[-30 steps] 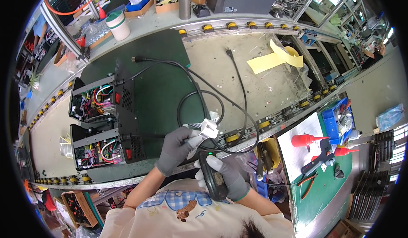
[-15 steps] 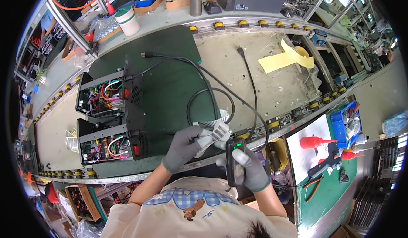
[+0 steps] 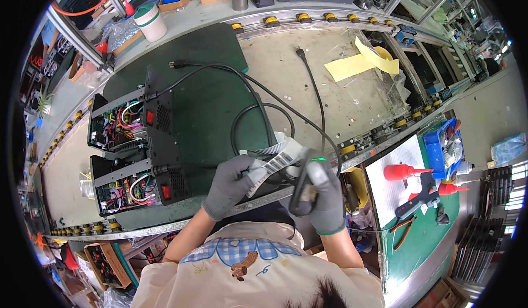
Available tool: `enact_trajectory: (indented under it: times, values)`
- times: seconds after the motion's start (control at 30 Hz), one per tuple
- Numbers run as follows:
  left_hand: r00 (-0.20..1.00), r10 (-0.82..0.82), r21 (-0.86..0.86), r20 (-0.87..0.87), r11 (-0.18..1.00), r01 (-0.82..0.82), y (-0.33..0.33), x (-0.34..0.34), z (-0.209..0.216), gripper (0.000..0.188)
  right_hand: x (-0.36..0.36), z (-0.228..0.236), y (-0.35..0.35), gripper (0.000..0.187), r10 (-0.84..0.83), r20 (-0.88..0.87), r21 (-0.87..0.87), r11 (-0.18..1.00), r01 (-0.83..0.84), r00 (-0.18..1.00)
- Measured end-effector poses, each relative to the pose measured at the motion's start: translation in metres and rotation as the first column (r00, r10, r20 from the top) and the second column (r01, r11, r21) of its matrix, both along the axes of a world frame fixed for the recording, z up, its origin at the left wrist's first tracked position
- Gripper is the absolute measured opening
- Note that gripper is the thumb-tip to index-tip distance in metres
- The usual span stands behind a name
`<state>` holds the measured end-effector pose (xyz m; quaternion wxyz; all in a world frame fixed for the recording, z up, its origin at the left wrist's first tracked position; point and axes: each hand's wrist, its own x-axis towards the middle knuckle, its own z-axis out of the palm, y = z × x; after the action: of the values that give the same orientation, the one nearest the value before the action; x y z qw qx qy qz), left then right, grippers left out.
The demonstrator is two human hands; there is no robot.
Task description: Applying labels, screwing components, and using a hot glue gun to assemble electrical inverters on a production line.
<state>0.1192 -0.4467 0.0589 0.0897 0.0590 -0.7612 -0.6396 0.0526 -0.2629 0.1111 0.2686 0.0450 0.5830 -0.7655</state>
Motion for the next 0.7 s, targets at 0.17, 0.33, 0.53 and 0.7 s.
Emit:
enact_trajectory:
  times: [0.17,0.33,0.53,0.7]
  values:
    - [1.0,0.004,-0.074,-0.002,0.997,-0.004,0.003,-0.004,0.004,0.014,0.007,0.0,0.028,0.051,-0.272,0.117,-0.198,0.936,0.291,0.955]
    - [0.994,0.053,0.034,0.099,0.998,-0.056,0.002,0.0,0.004,0.012,0.016,0.008,0.026,0.05,0.399,0.47,-0.226,0.916,-0.33,0.787]
    - [0.998,0.061,0.024,0.011,0.998,-0.061,0.004,-0.002,-0.003,0.014,0.024,0.012,0.005,0.042,0.444,0.497,-0.245,0.896,-0.37,0.746]
    - [0.997,0.066,0.06,0.051,0.996,-0.069,0.004,0.001,-0.006,0.015,0.027,0.015,0.004,0.041,0.439,0.467,-0.204,0.898,-0.389,0.767]
